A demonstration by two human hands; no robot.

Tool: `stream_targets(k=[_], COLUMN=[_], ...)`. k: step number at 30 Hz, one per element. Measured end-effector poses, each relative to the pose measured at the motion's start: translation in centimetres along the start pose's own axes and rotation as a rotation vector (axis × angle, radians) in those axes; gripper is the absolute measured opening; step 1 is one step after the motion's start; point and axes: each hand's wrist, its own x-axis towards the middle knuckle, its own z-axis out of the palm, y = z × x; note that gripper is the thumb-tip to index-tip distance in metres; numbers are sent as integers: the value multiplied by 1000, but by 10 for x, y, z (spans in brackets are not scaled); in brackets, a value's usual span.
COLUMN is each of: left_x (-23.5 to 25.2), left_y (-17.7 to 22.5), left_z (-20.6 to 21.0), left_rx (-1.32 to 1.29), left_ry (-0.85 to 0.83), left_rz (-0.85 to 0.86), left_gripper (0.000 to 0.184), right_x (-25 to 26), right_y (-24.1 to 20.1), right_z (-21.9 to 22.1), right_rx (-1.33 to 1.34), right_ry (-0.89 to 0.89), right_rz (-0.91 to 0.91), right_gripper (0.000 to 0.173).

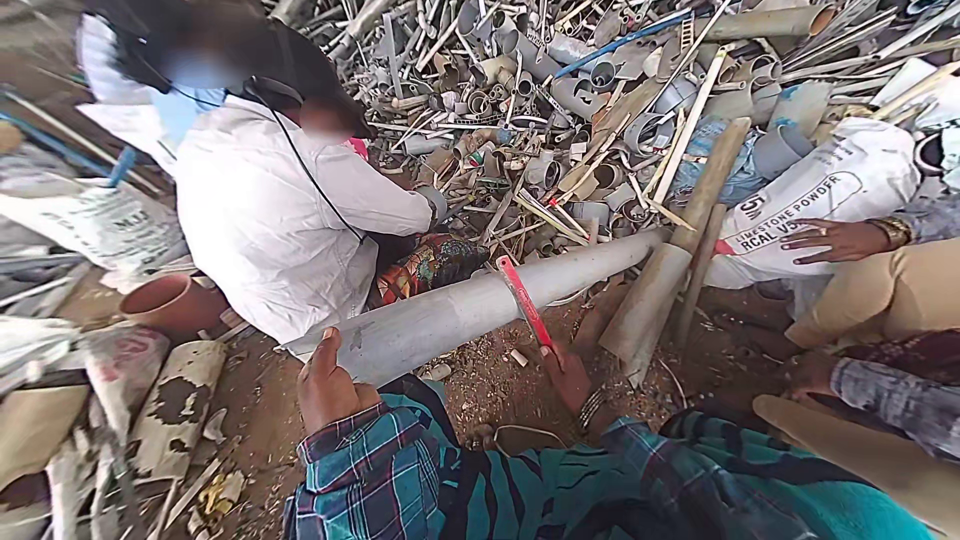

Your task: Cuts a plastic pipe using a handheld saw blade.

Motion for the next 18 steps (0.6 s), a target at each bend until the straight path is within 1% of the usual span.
stream_targets(k=[2,3,4,5,6,8,9,10,11,12,15,16,17,18], left_x=[2,2,2,3,3,2,2,2,1,1,4,4,3,3], left_y=[-2,-3,-4,-5,-6,-7,-7,-7,-6,-6,-8,-9,-9,-9], left_z=[-3,-3,-4,-4,-4,-4,-4,-4,-4,-5,-8,-9,-9,-8], left_rx=[6,8,17,26,35,45,40,35,25,15,30,39,42,34], left_ry=[2,6,14,16,17,18,20,17,12,13,12,14,15,15], left_rz=[-5,-7,-4,3,10,14,12,11,10,6,-7,-10,-5,7], left_gripper=[38,40,40,39,37,35,36,36,36,36,37,37,37,37], right_x=[17,20,16,9,-2,-21,-26,-26,-20,-8,33,39,38,33], right_y=[5,2,-5,-14,-22,-34,-39,-39,-36,-29,12,20,19,12], right_z=[-15,-18,-16,-9,-1,17,22,23,17,7,-28,-36,-39,-35], right_rx=[73,120,169,195,159,-1,-78,-144,-198,-199,-56,16,92,164], right_ry=[106,129,128,98,17,-144,-175,-160,-114,-44,172,213,231,228], right_rz=[201,267,283,243,149,-74,-123,-131,-92,-9,301,386,429,425], right_gripper=[42,42,41,39,38,38,38,38,38,40,46,47,46,45])
